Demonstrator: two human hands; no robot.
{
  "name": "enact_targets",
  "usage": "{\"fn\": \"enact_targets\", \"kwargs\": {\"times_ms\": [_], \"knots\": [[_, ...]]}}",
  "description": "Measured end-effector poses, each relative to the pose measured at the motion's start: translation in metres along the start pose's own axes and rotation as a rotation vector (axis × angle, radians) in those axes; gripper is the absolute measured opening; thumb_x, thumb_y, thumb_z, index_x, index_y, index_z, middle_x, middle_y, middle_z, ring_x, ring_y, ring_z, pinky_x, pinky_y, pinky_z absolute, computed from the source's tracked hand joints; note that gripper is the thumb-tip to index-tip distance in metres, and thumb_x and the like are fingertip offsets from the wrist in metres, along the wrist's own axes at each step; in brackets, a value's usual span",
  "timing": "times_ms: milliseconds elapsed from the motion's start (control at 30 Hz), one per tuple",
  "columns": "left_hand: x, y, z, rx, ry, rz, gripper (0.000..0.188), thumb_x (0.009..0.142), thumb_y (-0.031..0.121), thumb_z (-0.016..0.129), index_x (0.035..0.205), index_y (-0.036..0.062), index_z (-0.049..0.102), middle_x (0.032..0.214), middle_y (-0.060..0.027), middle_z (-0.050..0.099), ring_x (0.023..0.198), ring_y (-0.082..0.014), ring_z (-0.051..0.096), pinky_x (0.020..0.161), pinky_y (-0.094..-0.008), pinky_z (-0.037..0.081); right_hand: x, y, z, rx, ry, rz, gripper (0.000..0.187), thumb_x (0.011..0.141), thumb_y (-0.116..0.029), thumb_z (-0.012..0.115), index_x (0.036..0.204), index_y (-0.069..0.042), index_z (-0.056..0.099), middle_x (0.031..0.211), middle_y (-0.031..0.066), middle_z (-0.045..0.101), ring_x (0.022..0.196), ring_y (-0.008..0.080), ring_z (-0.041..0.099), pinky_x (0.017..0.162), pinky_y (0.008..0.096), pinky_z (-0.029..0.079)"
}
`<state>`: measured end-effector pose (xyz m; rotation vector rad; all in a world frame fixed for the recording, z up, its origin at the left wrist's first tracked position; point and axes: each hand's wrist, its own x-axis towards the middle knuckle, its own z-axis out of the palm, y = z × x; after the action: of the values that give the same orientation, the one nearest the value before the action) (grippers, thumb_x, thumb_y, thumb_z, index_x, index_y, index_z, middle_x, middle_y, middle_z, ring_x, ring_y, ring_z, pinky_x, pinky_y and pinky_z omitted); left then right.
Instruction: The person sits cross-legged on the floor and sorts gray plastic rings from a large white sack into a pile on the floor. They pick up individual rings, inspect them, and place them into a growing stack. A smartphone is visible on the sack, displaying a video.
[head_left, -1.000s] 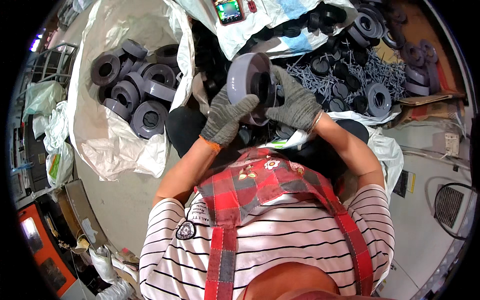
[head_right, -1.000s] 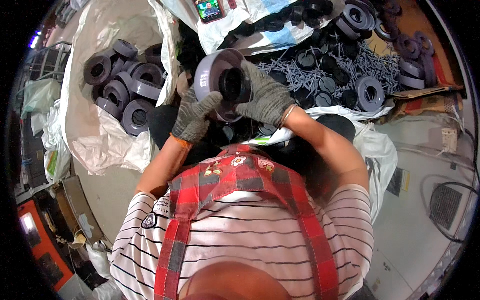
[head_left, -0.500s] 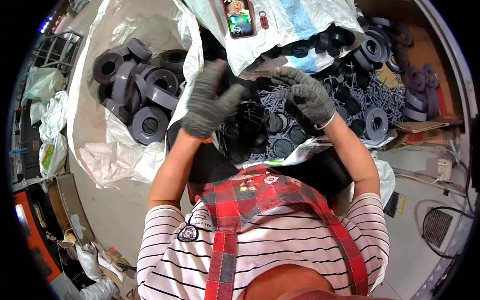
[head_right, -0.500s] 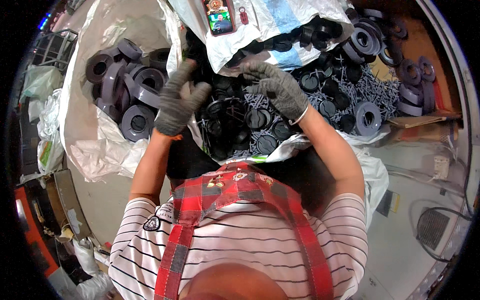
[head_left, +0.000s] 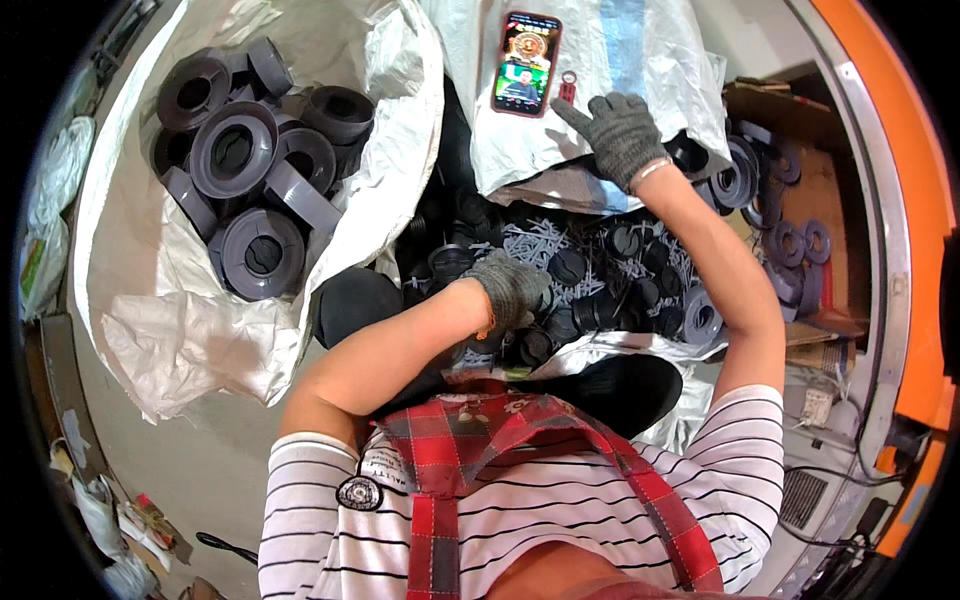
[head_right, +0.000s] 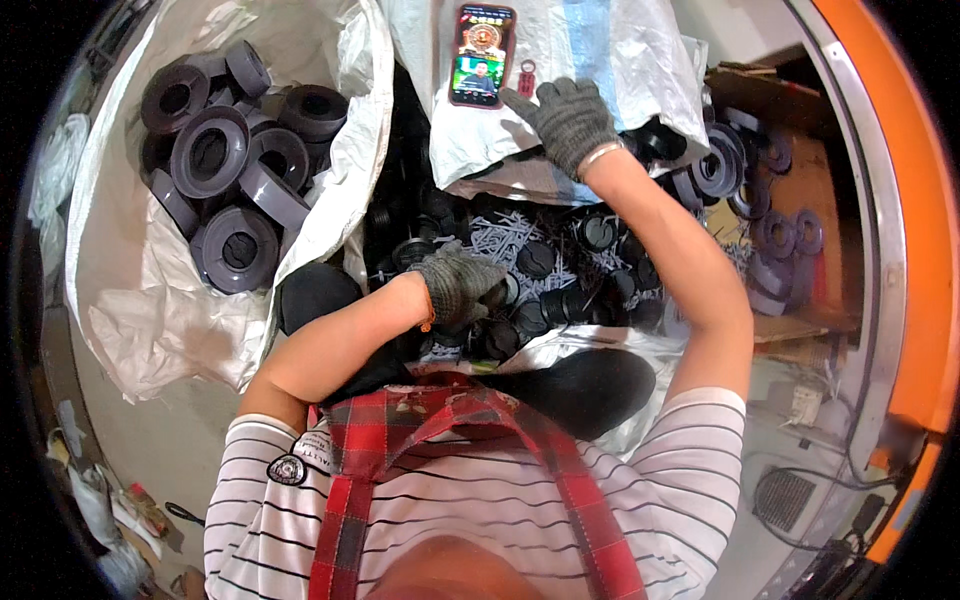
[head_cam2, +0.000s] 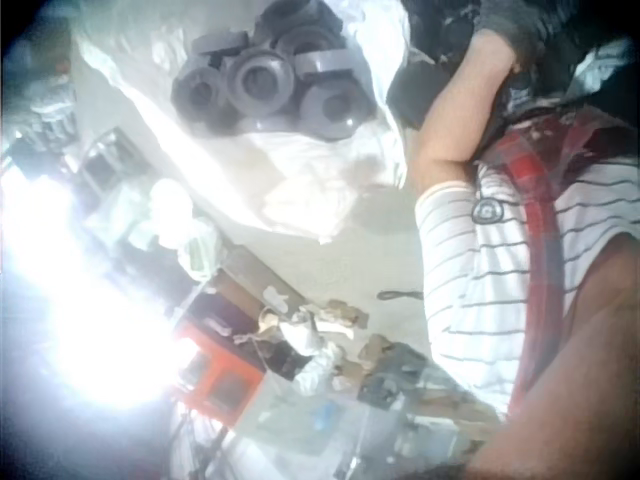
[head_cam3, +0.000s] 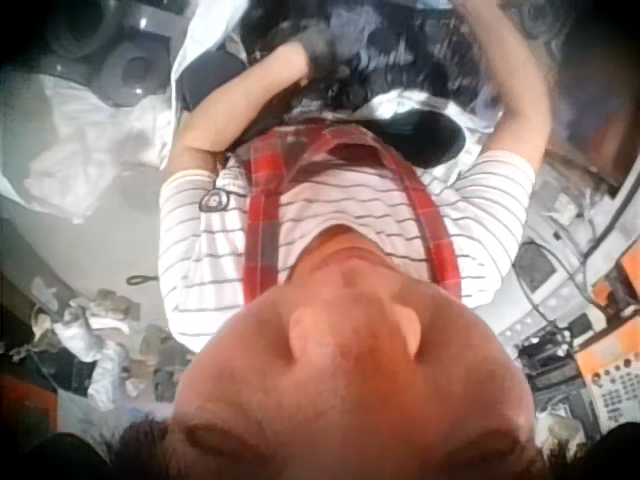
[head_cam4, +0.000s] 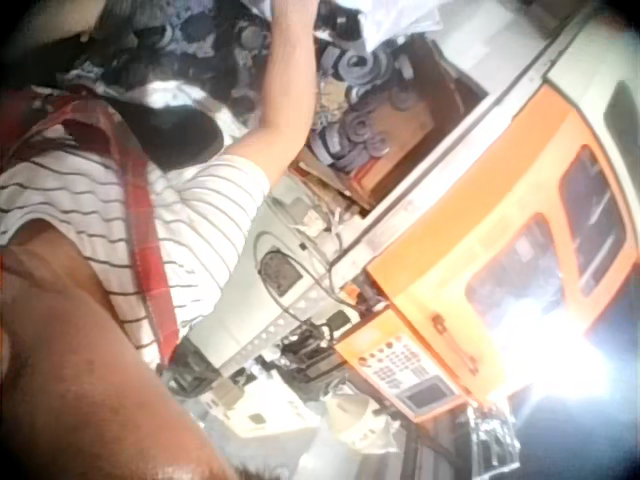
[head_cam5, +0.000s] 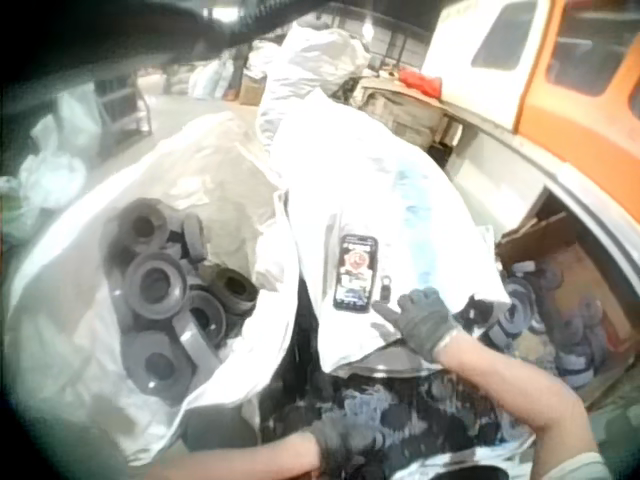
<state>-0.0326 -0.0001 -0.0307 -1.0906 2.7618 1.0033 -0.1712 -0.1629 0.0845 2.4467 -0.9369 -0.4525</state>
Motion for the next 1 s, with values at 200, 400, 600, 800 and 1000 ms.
{"fn": "enact_targets", "kwargs": {"times_ms": [200,400,600,800,1000], "knots": [[0.000,-0.010,0.005,0.044,0.138,-0.096,0.038,0.078,0.030,0.058,0.108,0.0079,0.059,0.100,-0.0119,0.065,0.095,-0.0291,0.062,0.087,-0.0543,0.041,0.076,0.009,0.007,-0.275,-0.064,-0.185,0.060,0.087,-0.016,0.051,0.141,-0.035,0.033,0.099,0.0063,0.064,0.092,0.0226,0.060,0.082,0.0394,0.040],[0.008,0.001,-0.023,-0.031,-0.069,-0.154,0.044,0.076,0.025,0.056,0.116,0.0081,0.057,0.110,-0.0133,0.063,0.103,-0.0295,0.060,0.091,-0.0513,0.039,0.113,0.050,0.021,-0.261,-0.107,0.032,0.060,0.087,-0.018,0.051,0.142,-0.030,0.031,0.086,0.0145,0.067,0.086,0.0278,0.064,0.078,0.0420,0.045],[0.008,0.000,-0.013,-0.045,0.036,-0.152,0.046,0.076,0.026,0.057,0.118,0.0087,0.056,0.113,-0.0136,0.062,0.105,-0.0308,0.058,0.092,-0.0502,0.039,0.084,0.047,-0.016,-0.150,0.072,0.178,0.064,0.080,-0.012,0.048,0.142,-0.020,0.033,0.093,0.0152,0.067,0.091,0.0289,0.063,0.079,0.0461,0.046],[0.015,-0.005,-0.012,-0.046,-0.061,-0.214,0.046,0.074,0.029,0.058,0.117,0.0102,0.056,0.115,-0.0116,0.061,0.109,-0.0297,0.057,0.093,-0.0512,0.039,0.011,0.020,0.001,0.252,0.078,0.304,0.049,0.081,-0.030,0.057,0.126,-0.011,0.047,0.092,0.0184,0.064,0.089,0.0354,0.059,0.081,0.0457,0.046],[0.010,-0.005,-0.008,-0.025,-0.053,-0.177,0.046,0.073,0.031,0.060,0.113,0.0084,0.056,0.115,-0.0128,0.061,0.108,-0.0299,0.058,0.091,-0.0504,0.040,-0.111,0.021,0.101,0.448,-0.062,0.751,0.043,0.078,-0.030,0.057,0.116,-0.009,0.053,0.107,0.0199,0.060,0.103,0.0366,0.054,0.090,0.0464,0.042]]}}
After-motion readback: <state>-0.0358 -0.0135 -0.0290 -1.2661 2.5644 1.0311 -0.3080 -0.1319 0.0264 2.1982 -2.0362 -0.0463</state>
